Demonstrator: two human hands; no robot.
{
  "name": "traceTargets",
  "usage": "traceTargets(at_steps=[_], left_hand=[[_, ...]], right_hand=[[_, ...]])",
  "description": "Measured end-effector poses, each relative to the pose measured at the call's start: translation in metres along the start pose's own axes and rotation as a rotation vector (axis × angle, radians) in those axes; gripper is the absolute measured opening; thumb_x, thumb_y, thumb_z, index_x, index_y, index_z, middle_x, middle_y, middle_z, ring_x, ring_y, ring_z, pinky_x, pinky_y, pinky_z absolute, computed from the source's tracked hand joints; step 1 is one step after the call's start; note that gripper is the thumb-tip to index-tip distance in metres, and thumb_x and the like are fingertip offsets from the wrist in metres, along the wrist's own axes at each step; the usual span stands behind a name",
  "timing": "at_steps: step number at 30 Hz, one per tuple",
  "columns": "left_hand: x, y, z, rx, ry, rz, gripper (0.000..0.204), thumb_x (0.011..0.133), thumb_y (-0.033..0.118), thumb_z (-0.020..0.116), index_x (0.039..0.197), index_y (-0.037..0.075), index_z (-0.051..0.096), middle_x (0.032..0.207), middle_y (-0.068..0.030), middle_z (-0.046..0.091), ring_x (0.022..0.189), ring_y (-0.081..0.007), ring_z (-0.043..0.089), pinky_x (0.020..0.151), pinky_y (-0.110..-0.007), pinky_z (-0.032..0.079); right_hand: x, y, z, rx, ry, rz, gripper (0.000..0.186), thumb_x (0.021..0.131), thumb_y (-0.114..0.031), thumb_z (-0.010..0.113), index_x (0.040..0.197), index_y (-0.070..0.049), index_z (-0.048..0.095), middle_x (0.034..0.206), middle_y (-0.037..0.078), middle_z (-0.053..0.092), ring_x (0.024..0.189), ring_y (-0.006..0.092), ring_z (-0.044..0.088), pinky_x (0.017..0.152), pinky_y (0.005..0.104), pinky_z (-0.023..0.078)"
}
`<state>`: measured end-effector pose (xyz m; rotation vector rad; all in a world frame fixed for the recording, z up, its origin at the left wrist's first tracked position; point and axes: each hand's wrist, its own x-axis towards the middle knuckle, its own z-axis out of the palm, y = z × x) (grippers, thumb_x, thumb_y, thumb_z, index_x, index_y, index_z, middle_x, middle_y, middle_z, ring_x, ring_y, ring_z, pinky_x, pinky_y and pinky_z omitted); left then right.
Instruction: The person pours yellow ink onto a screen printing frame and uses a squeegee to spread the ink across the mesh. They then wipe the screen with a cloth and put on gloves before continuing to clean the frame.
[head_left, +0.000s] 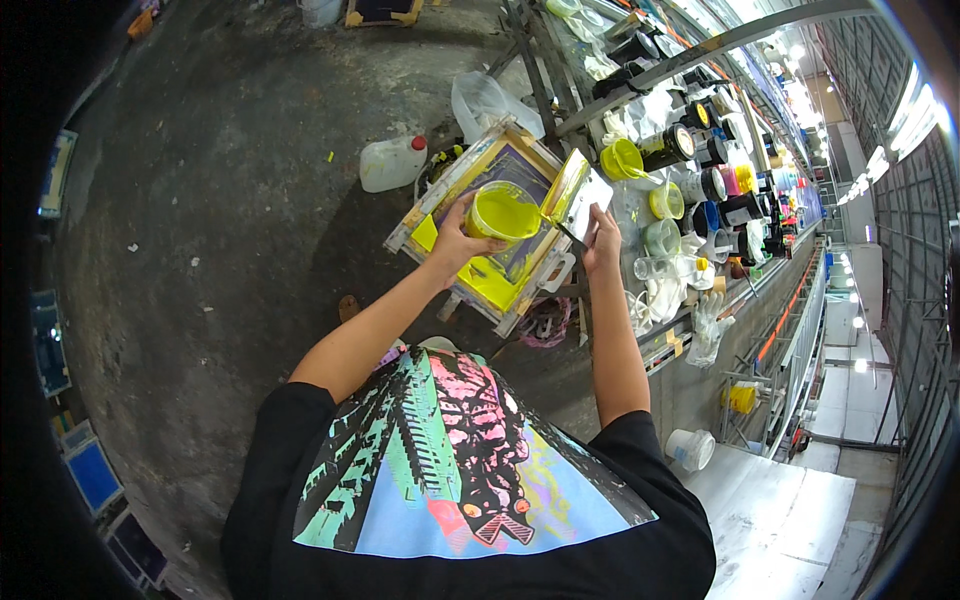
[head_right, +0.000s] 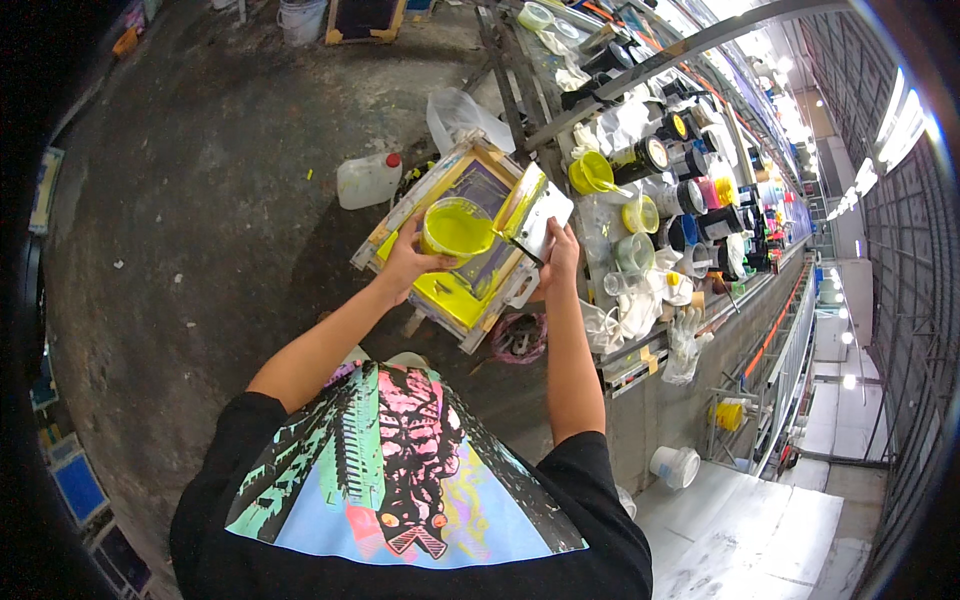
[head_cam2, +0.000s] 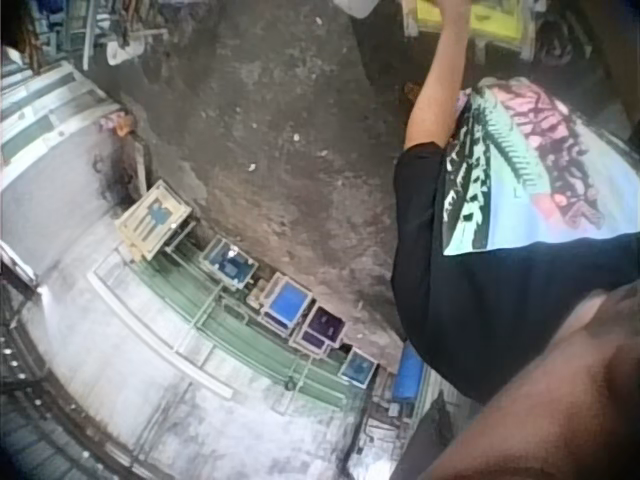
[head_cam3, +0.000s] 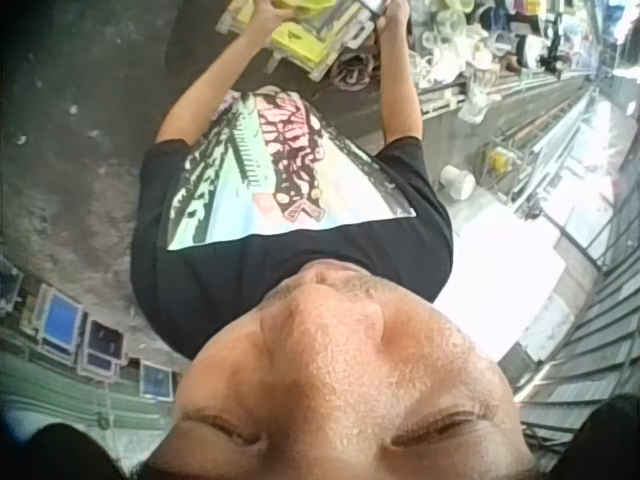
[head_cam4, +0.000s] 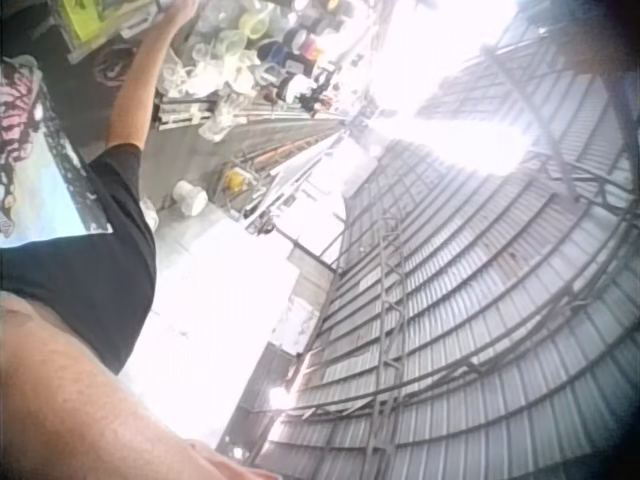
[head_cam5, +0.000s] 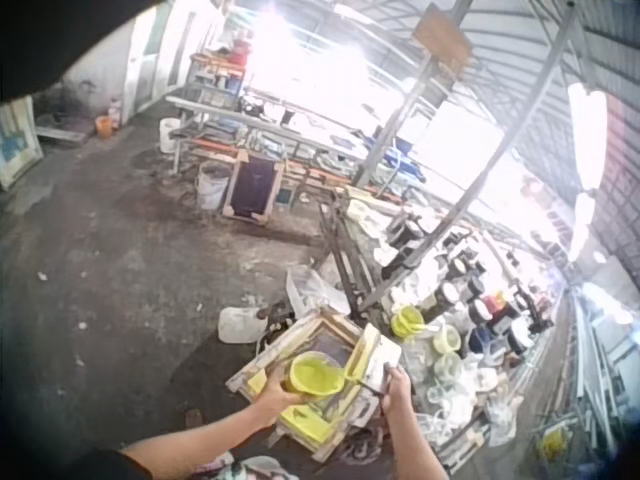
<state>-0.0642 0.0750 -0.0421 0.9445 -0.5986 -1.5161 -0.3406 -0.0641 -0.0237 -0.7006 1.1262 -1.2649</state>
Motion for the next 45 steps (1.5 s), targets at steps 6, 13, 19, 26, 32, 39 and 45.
traceTargets(at_steps=[6,13,19,26,32,39,45], left_hand=[[0.007,0.000,0.008,0.000,0.058,0.180,0.096,0.073,-0.003,0.088,0.153,0.013,0.038,0.139,-0.0098,0.055,0.128,-0.0238,0.056,0.102,-0.038,0.055],[0.037,0.012,0.011,0.104,0.146,0.387,0.093,0.070,0.003,0.091,0.149,0.014,0.045,0.145,-0.0083,0.054,0.130,-0.0230,0.054,0.112,-0.036,0.044],[0.045,0.021,0.025,0.141,0.151,0.454,0.095,0.068,0.001,0.092,0.149,0.013,0.045,0.147,-0.0086,0.053,0.133,-0.0235,0.053,0.113,-0.037,0.043],[0.071,0.022,0.018,0.168,0.164,0.522,0.095,0.071,-0.005,0.088,0.151,0.013,0.042,0.148,-0.0067,0.049,0.134,-0.0219,0.051,0.109,-0.036,0.050],[0.068,0.035,0.010,0.178,0.107,0.455,0.098,0.067,0.002,0.092,0.150,0.012,0.042,0.146,-0.0097,0.052,0.134,-0.0238,0.052,0.115,-0.037,0.041],[0.052,0.008,-0.002,0.097,0.085,0.158,0.101,0.070,0.008,0.094,0.150,0.011,0.032,0.140,-0.0102,0.054,0.126,-0.0224,0.057,0.099,-0.039,0.055],[0.044,0.018,0.025,-0.064,0.074,-0.005,0.101,0.073,0.016,0.094,0.151,0.011,0.031,0.130,-0.0091,0.060,0.112,-0.0212,0.067,0.075,-0.037,0.064]], right_hand=[[-0.011,0.005,0.022,-0.057,-0.067,0.052,0.029,0.099,-0.009,0.065,0.126,0.000,0.060,0.115,0.006,0.069,0.104,0.0166,0.069,0.093,0.0338,0.059],[-0.043,0.007,0.023,-0.162,-0.143,0.117,0.031,0.101,-0.013,0.065,0.129,0.001,0.063,0.110,0.003,0.069,0.100,0.0153,0.068,0.086,0.0320,0.058],[-0.062,-0.012,0.021,-0.194,-0.135,0.157,0.032,0.101,-0.015,0.063,0.130,0.000,0.062,0.117,0.005,0.070,0.101,0.0143,0.069,0.083,0.0307,0.060],[-0.080,-0.010,0.010,-0.214,-0.183,0.168,0.033,0.101,-0.014,0.065,0.131,-0.002,0.062,0.113,0.004,0.071,0.096,0.0128,0.069,0.082,0.0287,0.058],[-0.084,-0.001,-0.005,-0.121,-0.051,0.070,0.033,0.098,-0.014,0.069,0.128,-0.001,0.062,0.110,0.004,0.070,0.093,0.0129,0.069,0.077,0.0301,0.058],[-0.085,0.004,0.029,0.005,0.053,-0.315,0.028,0.090,0.001,0.076,0.111,-0.006,0.059,0.104,0.004,0.066,0.094,0.0161,0.065,0.084,0.0325,0.052],[-0.095,0.008,0.059,-0.104,0.079,-0.633,0.023,0.090,0.003,0.076,0.106,-0.004,0.061,0.107,0.009,0.070,0.097,0.0144,0.066,0.088,0.0307,0.052]])
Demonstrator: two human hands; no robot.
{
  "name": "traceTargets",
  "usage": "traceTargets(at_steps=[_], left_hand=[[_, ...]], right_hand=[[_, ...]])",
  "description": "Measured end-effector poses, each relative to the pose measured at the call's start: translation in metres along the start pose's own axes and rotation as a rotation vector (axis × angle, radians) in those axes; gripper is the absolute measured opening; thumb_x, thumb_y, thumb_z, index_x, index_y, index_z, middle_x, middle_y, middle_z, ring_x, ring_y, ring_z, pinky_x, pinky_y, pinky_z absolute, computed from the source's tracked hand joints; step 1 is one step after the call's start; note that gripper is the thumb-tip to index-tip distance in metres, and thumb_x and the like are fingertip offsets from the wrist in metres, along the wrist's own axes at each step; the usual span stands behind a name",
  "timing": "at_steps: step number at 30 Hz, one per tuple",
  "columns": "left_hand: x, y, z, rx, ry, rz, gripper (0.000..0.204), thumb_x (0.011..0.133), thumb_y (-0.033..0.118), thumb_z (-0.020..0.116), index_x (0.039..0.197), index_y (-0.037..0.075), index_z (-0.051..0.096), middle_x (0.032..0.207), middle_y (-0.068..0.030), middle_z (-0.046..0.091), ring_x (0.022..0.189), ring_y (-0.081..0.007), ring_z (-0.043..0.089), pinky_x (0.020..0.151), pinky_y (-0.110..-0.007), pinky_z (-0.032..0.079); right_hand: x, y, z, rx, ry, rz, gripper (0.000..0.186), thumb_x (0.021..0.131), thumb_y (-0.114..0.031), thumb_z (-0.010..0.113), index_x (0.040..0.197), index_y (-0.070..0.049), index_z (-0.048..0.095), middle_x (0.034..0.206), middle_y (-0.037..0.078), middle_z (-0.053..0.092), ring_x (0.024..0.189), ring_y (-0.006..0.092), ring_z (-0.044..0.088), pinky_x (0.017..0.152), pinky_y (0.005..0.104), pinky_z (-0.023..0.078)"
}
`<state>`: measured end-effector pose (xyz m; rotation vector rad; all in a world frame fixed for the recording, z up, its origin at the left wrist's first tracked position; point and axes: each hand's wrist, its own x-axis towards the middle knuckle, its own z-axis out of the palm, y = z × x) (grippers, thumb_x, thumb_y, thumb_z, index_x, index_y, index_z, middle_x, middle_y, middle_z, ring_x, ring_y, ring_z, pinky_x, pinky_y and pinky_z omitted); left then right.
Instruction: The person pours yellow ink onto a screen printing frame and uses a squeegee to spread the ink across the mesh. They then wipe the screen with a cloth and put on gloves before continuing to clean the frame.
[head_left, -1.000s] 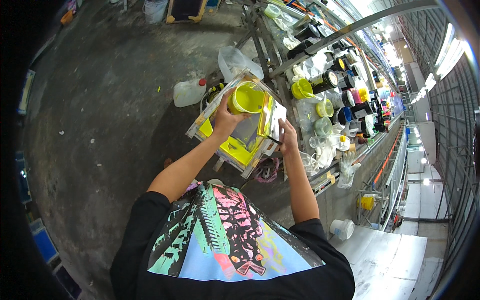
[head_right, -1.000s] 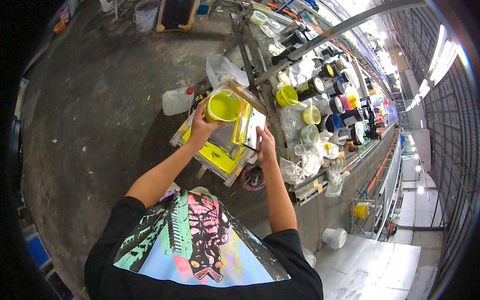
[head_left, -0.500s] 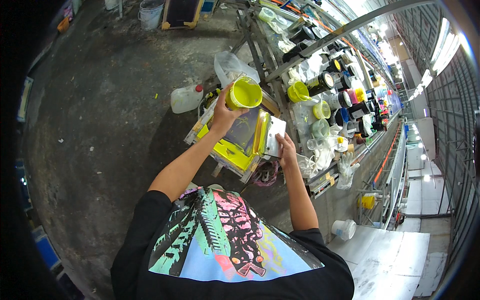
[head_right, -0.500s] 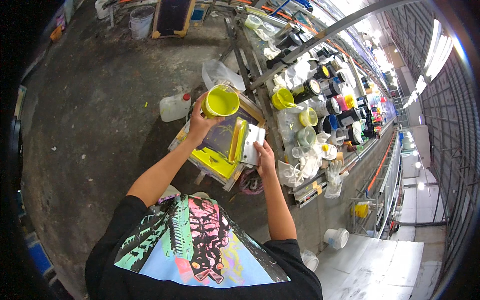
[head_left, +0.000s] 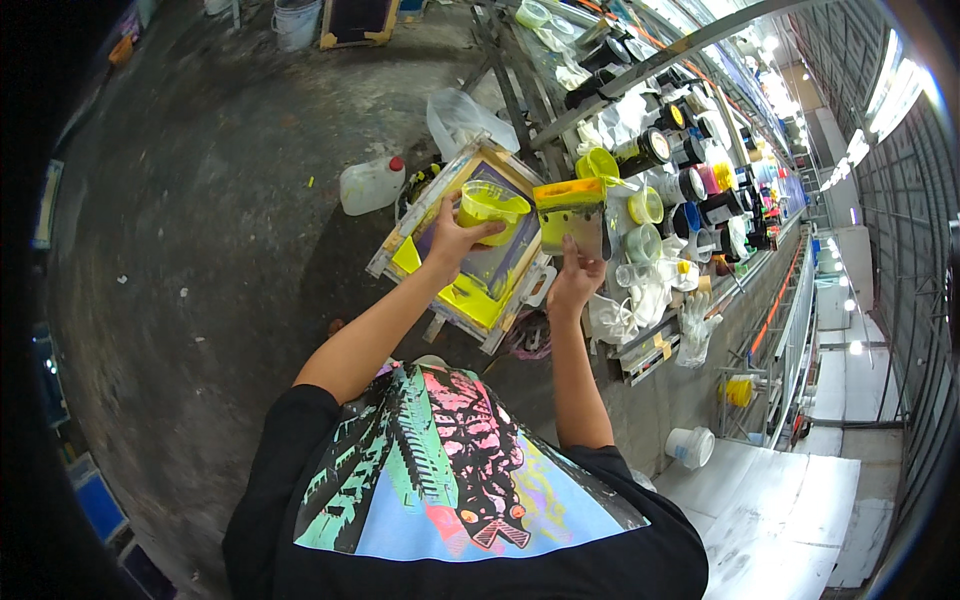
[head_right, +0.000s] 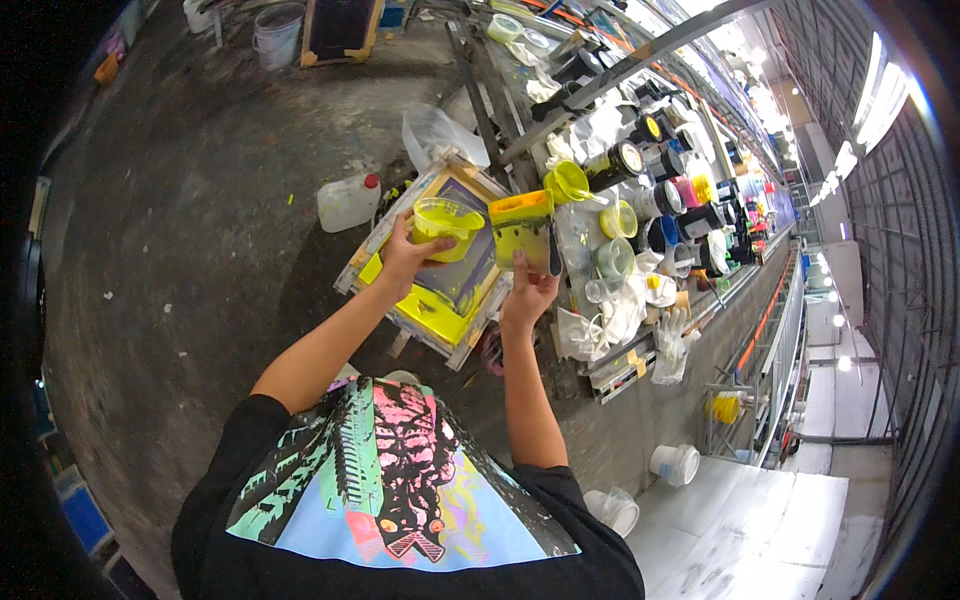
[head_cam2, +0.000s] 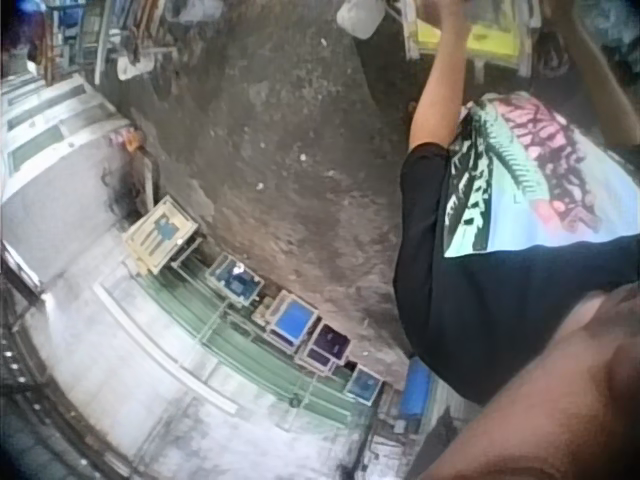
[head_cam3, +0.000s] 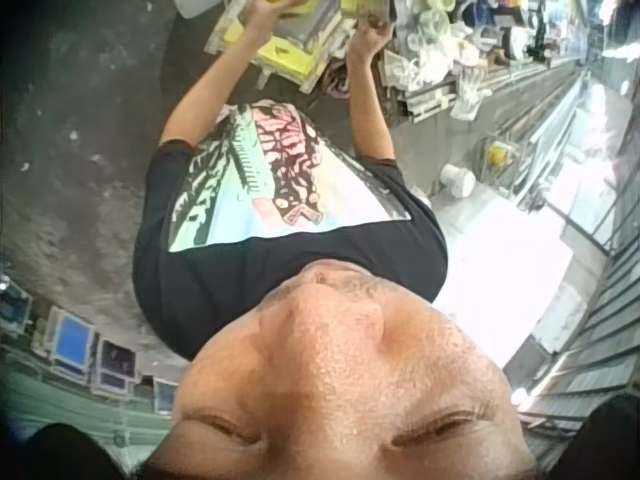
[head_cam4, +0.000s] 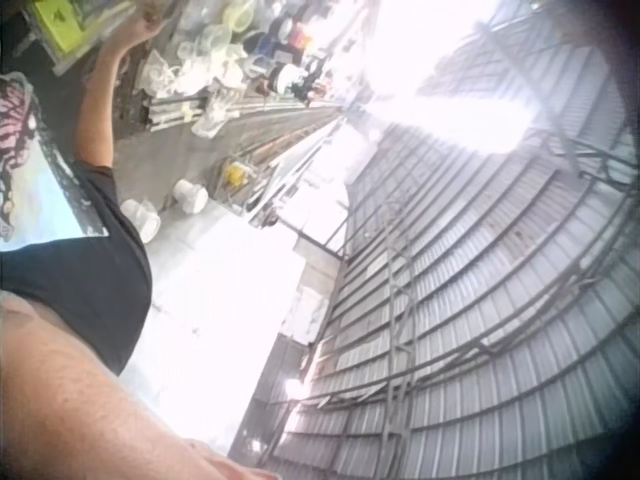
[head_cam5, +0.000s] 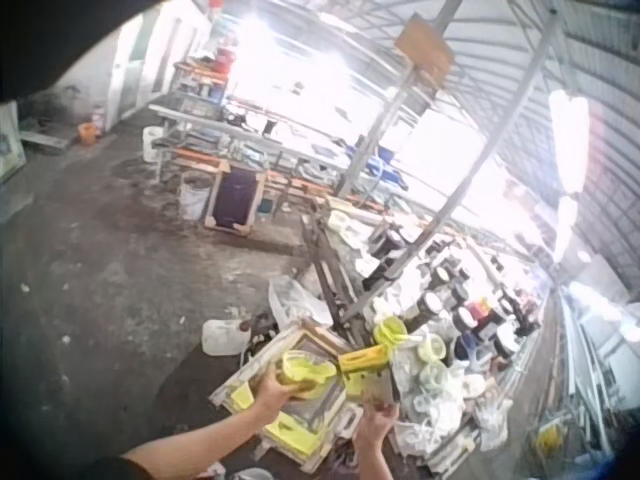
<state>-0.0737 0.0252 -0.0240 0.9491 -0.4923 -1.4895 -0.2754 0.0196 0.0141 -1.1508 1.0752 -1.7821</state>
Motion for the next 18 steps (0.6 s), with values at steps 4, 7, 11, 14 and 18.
traceTargets(at_steps=[4,7,11,14,18], left_hand=[[0.005,0.009,0.015,-0.032,0.007,-0.030,0.099,0.073,0.014,0.094,0.151,0.011,0.032,0.127,-0.0093,0.062,0.110,-0.0220,0.068,0.077,-0.038,0.063],[0.006,0.017,0.017,-0.043,-0.036,-0.015,0.096,0.075,0.011,0.092,0.151,0.011,0.033,0.128,-0.0081,0.061,0.112,-0.0231,0.068,0.078,-0.041,0.063],[0.008,0.022,0.013,-0.100,-0.096,0.044,0.089,0.076,0.006,0.090,0.148,0.010,0.039,0.128,-0.0068,0.061,0.111,-0.0232,0.068,0.078,-0.042,0.063],[0.006,0.029,0.010,-0.100,-0.105,0.059,0.093,0.073,0.005,0.092,0.149,0.010,0.040,0.128,-0.0090,0.064,0.112,-0.0220,0.068,0.081,-0.040,0.063],[-0.008,0.050,0.010,-0.125,-0.123,0.069,0.089,0.072,0.002,0.092,0.147,0.010,0.043,0.128,-0.0088,0.064,0.111,-0.0216,0.068,0.082,-0.037,0.064]], right_hand=[[-0.009,-0.011,0.009,-0.152,-0.033,-0.026,0.021,0.092,0.001,0.075,0.109,-0.001,0.064,0.107,0.010,0.072,0.095,0.0135,0.067,0.087,0.0296,0.052],[-0.010,-0.011,0.005,-0.294,-0.144,-0.105,0.039,0.095,-0.001,0.073,0.132,0.002,0.061,0.119,0.007,0.069,0.103,0.0131,0.066,0.091,0.0298,0.054],[-0.011,-0.014,0.005,-0.365,-0.200,-0.148,0.033,0.094,0.000,0.072,0.126,0.001,0.066,0.121,0.010,0.070,0.109,0.0194,0.067,0.096,0.0340,0.052],[-0.006,-0.012,-0.004,-0.499,-0.274,-0.261,0.031,0.092,0.001,0.072,0.123,0.000,0.069,0.123,0.012,0.070,0.114,0.0247,0.067,0.101,0.0374,0.050],[-0.006,-0.013,-0.007,-0.590,-0.296,-0.308,0.031,0.091,0.002,0.072,0.122,-0.001,0.070,0.123,0.014,0.070,0.117,0.0270,0.066,0.102,0.0386,0.050]])
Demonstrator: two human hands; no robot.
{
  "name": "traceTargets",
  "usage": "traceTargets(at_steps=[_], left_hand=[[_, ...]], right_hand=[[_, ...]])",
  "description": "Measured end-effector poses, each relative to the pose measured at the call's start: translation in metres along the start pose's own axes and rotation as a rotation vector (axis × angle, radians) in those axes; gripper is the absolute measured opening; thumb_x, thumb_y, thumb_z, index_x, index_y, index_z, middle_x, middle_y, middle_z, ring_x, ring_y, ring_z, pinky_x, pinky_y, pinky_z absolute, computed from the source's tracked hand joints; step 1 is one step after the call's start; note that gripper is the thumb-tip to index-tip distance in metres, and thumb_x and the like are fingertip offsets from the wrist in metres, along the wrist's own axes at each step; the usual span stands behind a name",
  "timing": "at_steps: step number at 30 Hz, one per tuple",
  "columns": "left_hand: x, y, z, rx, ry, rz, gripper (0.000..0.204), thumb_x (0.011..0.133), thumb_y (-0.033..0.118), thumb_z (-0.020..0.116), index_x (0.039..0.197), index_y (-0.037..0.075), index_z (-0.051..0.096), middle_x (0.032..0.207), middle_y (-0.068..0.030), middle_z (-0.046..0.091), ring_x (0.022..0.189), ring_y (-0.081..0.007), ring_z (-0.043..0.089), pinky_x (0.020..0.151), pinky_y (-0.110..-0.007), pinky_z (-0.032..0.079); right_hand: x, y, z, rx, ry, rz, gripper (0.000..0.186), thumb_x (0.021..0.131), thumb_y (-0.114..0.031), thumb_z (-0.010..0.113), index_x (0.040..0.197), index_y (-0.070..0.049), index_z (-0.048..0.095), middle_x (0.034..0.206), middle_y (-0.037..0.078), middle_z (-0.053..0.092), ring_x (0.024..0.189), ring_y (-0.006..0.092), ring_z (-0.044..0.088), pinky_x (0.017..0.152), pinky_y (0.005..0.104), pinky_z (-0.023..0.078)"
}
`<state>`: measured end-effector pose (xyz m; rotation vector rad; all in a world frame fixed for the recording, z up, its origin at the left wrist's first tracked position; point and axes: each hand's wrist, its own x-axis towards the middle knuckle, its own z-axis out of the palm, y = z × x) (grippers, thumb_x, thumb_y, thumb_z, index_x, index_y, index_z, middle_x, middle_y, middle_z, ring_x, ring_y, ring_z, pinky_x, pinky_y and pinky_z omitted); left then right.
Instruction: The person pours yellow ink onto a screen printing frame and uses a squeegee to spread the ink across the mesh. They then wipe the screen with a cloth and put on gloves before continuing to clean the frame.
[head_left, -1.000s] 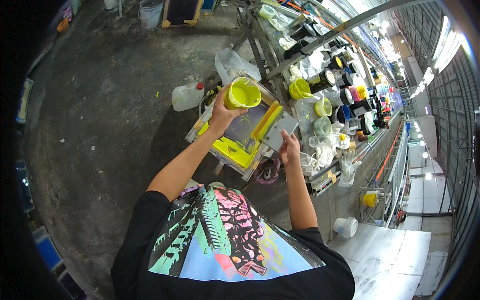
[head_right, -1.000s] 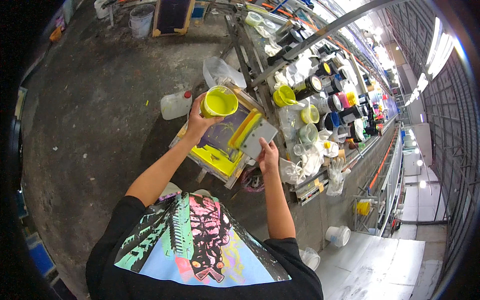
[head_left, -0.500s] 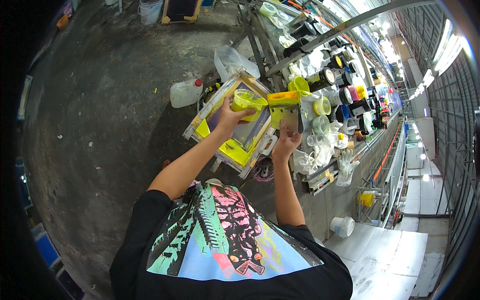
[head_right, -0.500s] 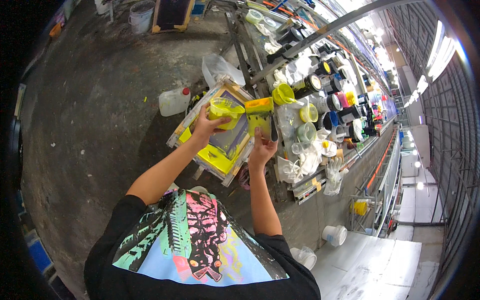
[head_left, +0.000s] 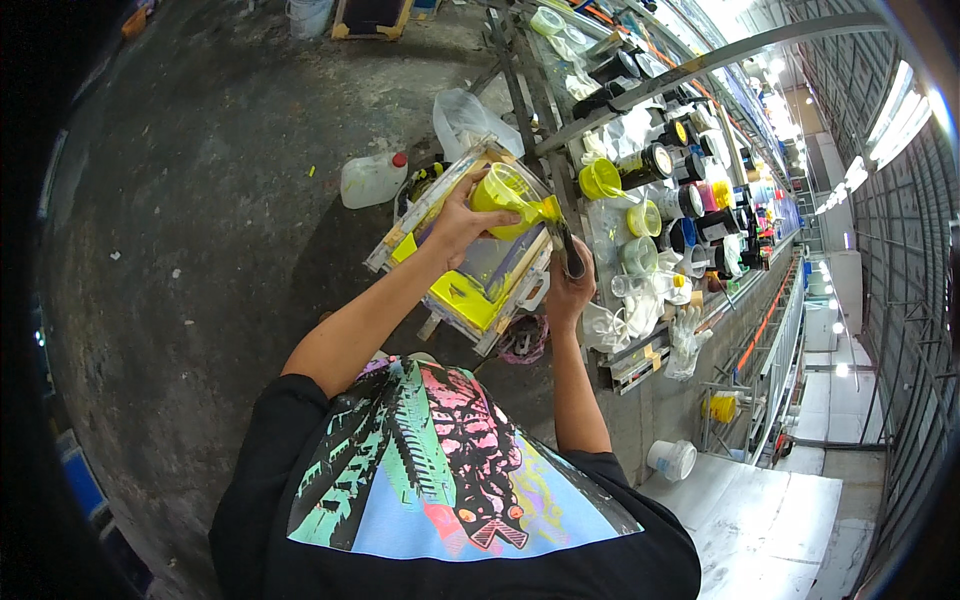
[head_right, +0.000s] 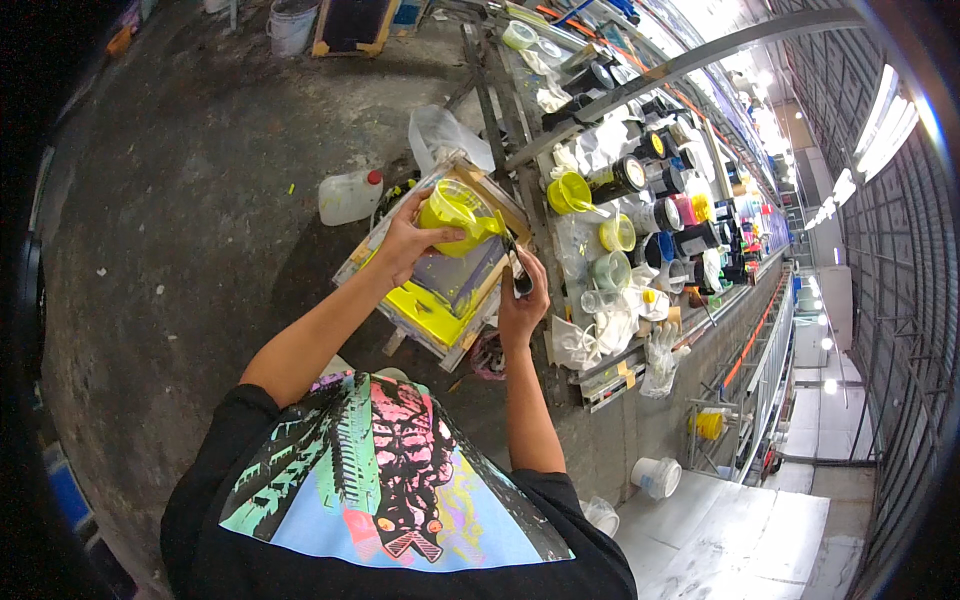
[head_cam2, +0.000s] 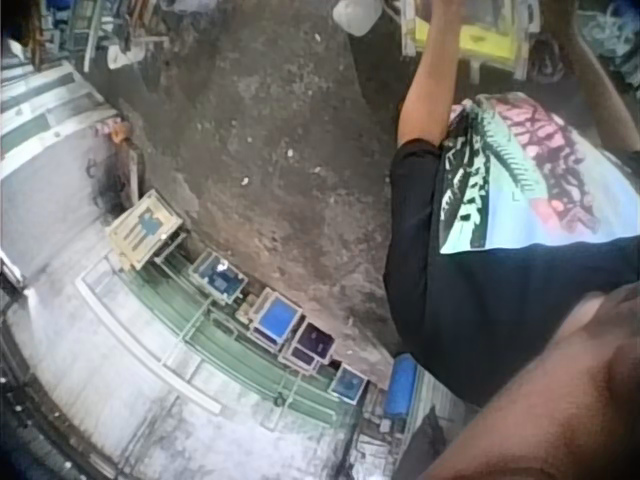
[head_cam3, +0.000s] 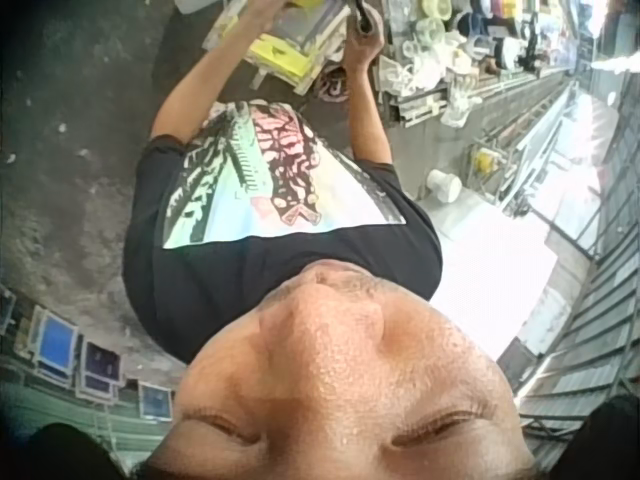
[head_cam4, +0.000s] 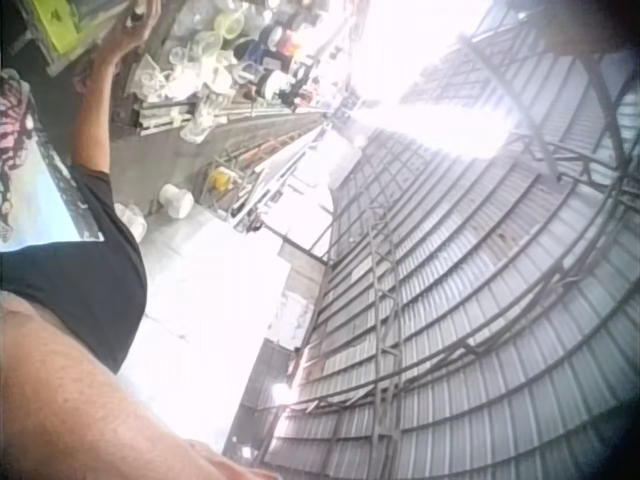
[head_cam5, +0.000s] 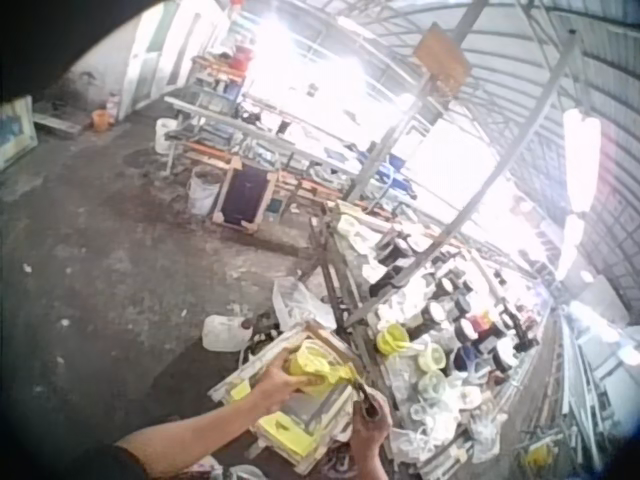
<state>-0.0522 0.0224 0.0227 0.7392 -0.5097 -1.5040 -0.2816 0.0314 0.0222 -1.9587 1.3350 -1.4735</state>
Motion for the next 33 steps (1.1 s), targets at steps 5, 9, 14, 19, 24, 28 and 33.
traceTargets(at_steps=[5,9,14,19,24,28,33], left_hand=[[-0.012,0.010,0.002,-0.012,0.006,0.019,0.087,0.073,0.000,0.090,0.146,0.009,0.044,0.126,-0.0079,0.065,0.110,-0.0213,0.069,0.083,-0.036,0.064],[-0.020,0.014,0.001,-0.010,0.017,0.031,0.089,0.073,0.000,0.090,0.147,0.010,0.044,0.133,-0.0093,0.061,0.114,-0.0211,0.067,0.083,-0.036,0.064],[-0.024,0.017,-0.004,-0.024,-0.024,0.101,0.097,0.071,0.002,0.092,0.151,0.010,0.039,0.146,-0.0105,0.050,0.125,-0.0220,0.060,0.095,-0.038,0.060],[-0.018,0.020,-0.023,0.195,-0.043,0.151,0.107,0.067,0.001,0.094,0.156,0.008,0.034,0.146,-0.0091,0.051,0.133,-0.0225,0.055,0.112,-0.037,0.048],[-0.016,0.022,-0.067,0.212,-0.016,0.135,0.105,0.068,-0.001,0.093,0.155,0.009,0.036,0.146,-0.0080,0.052,0.134,-0.0217,0.054,0.112,-0.037,0.048],[-0.005,-0.001,-0.119,0.295,0.068,0.235,0.099,0.072,-0.003,0.089,0.155,0.013,0.036,0.150,-0.0084,0.048,0.134,-0.0211,0.053,0.110,-0.036,0.050],[-0.011,-0.050,-0.192,0.388,0.153,0.268,0.096,0.078,-0.003,0.085,0.153,0.013,0.028,0.147,-0.0094,0.043,0.137,-0.0221,0.049,0.113,-0.040,0.048]], right_hand=[[-0.001,0.002,-0.003,-0.135,-0.038,-0.076,0.034,0.090,0.004,0.071,0.123,-0.003,0.069,0.123,0.014,0.070,0.116,0.0277,0.067,0.100,0.0385,0.050],[0.000,0.004,-0.004,-0.158,-0.055,-0.103,0.036,0.090,0.006,0.070,0.124,-0.004,0.069,0.124,0.013,0.070,0.117,0.0283,0.067,0.097,0.0378,0.052],[-0.003,0.012,0.002,-0.178,-0.074,-0.034,0.034,0.090,0.005,0.071,0.123,-0.001,0.067,0.116,0.012,0.071,0.109,0.0217,0.068,0.092,0.0342,0.052],[-0.012,0.084,-0.018,-0.051,-0.003,0.332,0.022,0.091,-0.004,0.076,0.111,0.000,0.068,0.099,0.005,0.071,0.086,0.0093,0.061,0.076,0.0281,0.049],[0.009,0.116,-0.005,0.844,0.274,0.869,0.033,0.095,-0.013,0.067,0.124,0.000,0.060,0.112,0.009,0.070,0.099,0.0249,0.071,0.091,0.0383,0.058],[0.000,0.158,-0.014,1.111,0.118,1.053,0.027,0.095,-0.016,0.065,0.118,-0.002,0.060,0.113,0.012,0.071,0.098,0.0279,0.071,0.081,0.0403,0.060],[-0.007,0.180,0.010,0.037,-0.019,0.937,0.024,0.091,-0.022,0.070,0.101,-0.002,0.062,0.088,0.011,0.072,0.066,0.0228,0.068,0.059,0.0366,0.053]])
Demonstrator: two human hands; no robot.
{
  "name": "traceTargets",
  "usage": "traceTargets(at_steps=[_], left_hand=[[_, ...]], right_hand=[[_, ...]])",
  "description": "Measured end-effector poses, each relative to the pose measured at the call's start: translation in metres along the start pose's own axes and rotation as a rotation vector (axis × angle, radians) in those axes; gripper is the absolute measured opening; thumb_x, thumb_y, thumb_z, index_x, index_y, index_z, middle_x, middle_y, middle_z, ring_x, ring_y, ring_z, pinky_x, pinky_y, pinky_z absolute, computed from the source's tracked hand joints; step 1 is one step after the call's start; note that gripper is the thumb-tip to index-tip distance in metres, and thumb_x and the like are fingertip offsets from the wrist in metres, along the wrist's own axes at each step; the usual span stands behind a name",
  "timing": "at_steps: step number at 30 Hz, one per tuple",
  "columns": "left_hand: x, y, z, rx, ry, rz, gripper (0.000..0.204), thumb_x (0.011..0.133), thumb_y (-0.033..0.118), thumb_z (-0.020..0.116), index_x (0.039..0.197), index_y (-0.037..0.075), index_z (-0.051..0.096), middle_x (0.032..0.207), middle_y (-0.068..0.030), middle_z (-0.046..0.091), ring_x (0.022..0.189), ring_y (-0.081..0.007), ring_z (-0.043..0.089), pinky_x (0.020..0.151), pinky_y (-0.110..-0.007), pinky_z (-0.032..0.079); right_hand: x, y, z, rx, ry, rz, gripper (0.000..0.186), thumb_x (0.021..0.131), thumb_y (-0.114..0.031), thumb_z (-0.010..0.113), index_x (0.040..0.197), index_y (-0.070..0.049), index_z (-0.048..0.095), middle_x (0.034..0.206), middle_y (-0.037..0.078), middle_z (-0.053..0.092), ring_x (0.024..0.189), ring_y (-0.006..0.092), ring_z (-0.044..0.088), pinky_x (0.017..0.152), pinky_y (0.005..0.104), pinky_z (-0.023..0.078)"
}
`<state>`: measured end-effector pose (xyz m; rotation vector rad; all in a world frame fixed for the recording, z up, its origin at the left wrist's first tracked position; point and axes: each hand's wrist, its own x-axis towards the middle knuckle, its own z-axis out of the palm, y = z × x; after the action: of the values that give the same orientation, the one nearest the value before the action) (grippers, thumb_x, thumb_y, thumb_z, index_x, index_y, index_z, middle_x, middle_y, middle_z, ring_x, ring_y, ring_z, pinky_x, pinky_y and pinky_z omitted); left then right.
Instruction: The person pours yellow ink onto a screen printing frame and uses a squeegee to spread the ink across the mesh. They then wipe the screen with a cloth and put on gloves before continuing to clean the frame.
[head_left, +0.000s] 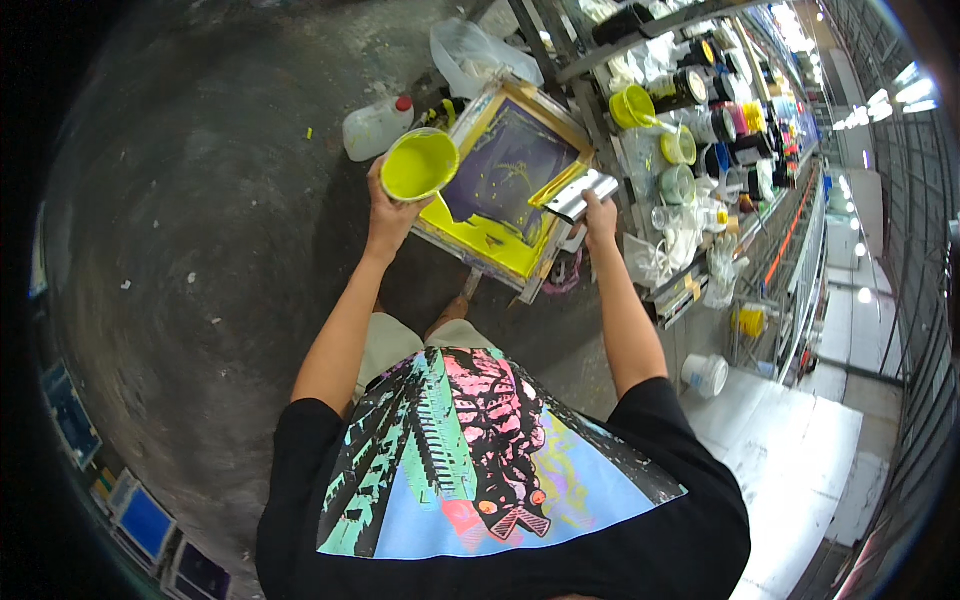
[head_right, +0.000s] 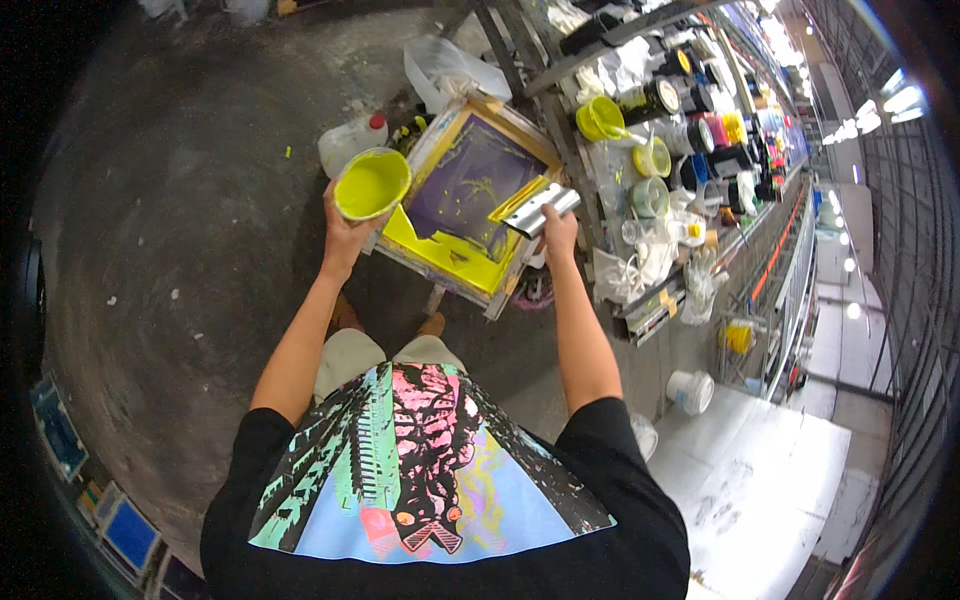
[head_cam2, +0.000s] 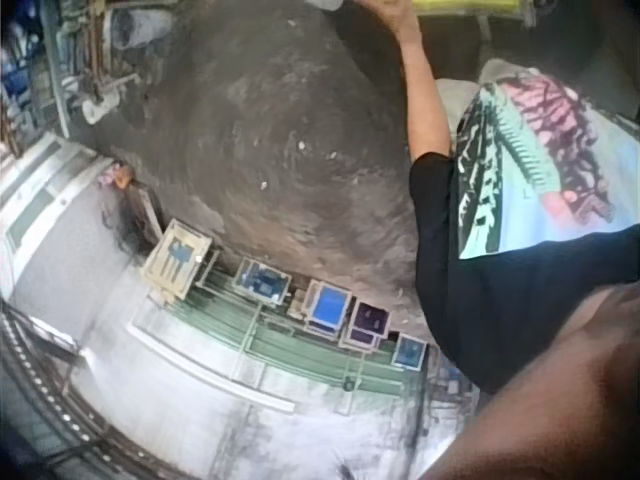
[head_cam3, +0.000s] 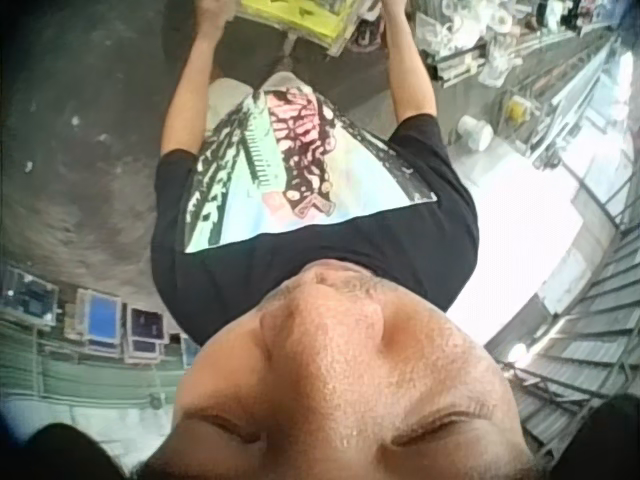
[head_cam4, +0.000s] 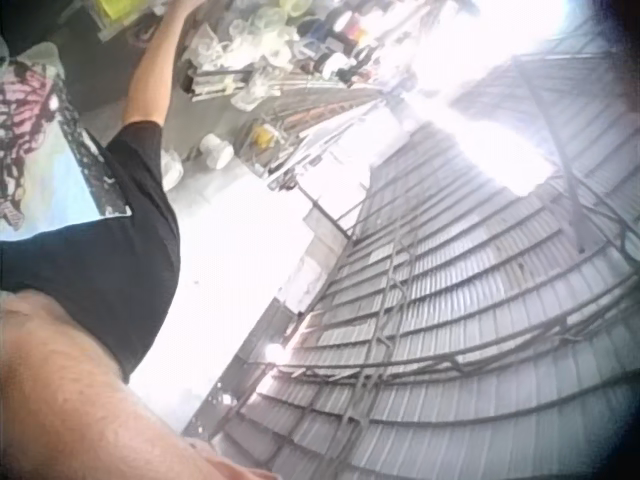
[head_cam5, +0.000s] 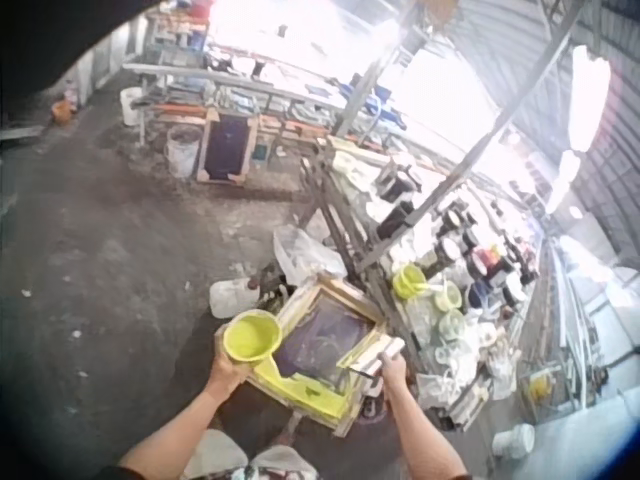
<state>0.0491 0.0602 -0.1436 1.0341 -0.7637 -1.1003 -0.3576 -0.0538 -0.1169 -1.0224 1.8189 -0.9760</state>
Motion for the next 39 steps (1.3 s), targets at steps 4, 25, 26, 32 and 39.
traceTargets(at_steps=[4,25,26,32,39], left_hand=[[-0.022,-0.059,-0.032,0.192,0.021,-0.022,0.095,0.083,0.007,0.085,0.153,0.012,0.020,0.146,-0.0125,0.041,0.134,-0.0252,0.050,0.113,-0.042,0.045],[-0.042,-0.088,-0.032,0.143,0.098,-0.227,0.094,0.088,0.019,0.085,0.154,0.007,0.019,0.146,-0.0155,0.043,0.132,-0.0239,0.048,0.112,-0.040,0.043],[-0.042,-0.087,-0.034,0.172,0.094,-0.221,0.094,0.088,0.019,0.085,0.154,0.007,0.019,0.145,-0.0154,0.044,0.132,-0.0238,0.048,0.111,-0.040,0.044],[-0.042,-0.080,-0.031,0.115,0.135,-0.263,0.093,0.087,0.015,0.084,0.153,0.008,0.019,0.147,-0.0151,0.042,0.132,-0.0238,0.048,0.111,-0.041,0.046],[-0.044,-0.089,-0.041,0.056,0.109,-0.282,0.094,0.088,0.014,0.084,0.154,0.008,0.017,0.148,-0.0146,0.039,0.134,-0.0242,0.046,0.113,-0.042,0.044]], right_hand=[[-0.012,-0.024,0.034,-0.958,0.026,-0.333,0.050,0.085,-0.034,0.071,0.108,0.008,0.059,0.100,0.032,0.070,0.098,0.0460,0.069,0.087,0.0503,0.054],[-0.076,0.048,0.059,-1.083,0.057,-0.059,0.053,0.088,-0.029,0.067,0.117,0.010,0.044,0.098,0.036,0.068,0.096,0.0530,0.067,0.086,0.0582,0.053],[-0.085,0.050,0.061,-1.079,0.078,-0.040,0.052,0.088,-0.029,0.067,0.117,0.009,0.045,0.098,0.036,0.068,0.096,0.0529,0.067,0.086,0.0584,0.053],[-0.104,0.059,0.065,-0.999,0.185,0.079,0.046,0.087,-0.033,0.068,0.111,0.006,0.057,0.099,0.034,0.069,0.097,0.0518,0.067,0.088,0.0573,0.052],[-0.098,0.035,0.130,-0.952,0.204,0.034,0.045,0.085,-0.037,0.071,0.102,0.005,0.066,0.099,0.029,0.071,0.095,0.0468,0.070,0.086,0.0541,0.054]])
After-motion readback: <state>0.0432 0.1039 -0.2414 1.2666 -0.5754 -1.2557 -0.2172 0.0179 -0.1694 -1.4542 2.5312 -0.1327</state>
